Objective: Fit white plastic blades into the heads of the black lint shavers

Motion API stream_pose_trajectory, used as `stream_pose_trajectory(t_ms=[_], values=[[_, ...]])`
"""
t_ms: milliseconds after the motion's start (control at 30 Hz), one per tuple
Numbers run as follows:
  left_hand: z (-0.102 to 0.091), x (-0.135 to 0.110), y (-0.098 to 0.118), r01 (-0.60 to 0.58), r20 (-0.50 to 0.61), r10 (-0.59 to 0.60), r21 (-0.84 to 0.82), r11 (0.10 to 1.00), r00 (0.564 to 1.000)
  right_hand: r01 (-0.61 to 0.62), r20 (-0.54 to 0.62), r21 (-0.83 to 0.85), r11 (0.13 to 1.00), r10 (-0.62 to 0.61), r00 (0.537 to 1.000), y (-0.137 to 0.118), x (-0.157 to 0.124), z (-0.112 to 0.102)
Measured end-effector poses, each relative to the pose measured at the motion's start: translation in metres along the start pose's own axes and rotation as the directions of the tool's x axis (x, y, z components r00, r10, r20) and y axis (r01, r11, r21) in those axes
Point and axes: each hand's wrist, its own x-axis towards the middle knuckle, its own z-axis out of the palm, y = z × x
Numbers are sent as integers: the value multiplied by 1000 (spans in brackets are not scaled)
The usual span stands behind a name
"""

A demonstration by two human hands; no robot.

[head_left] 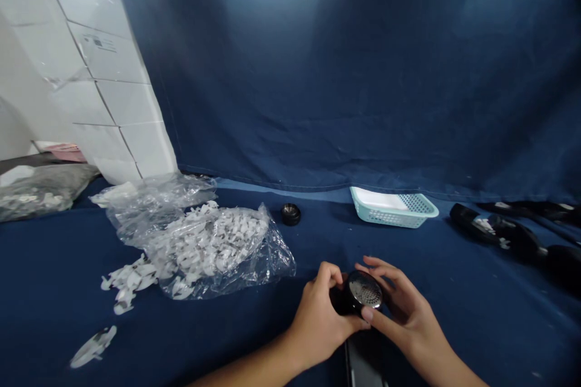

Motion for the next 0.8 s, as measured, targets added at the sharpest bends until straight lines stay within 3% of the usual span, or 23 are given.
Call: stream_pose_trajectory(t_ms=[800], values=[[0, 4, 3, -39, 49, 43, -76, 996, 998, 66, -3, -210, 976, -68, 998, 5, -1, 0]])
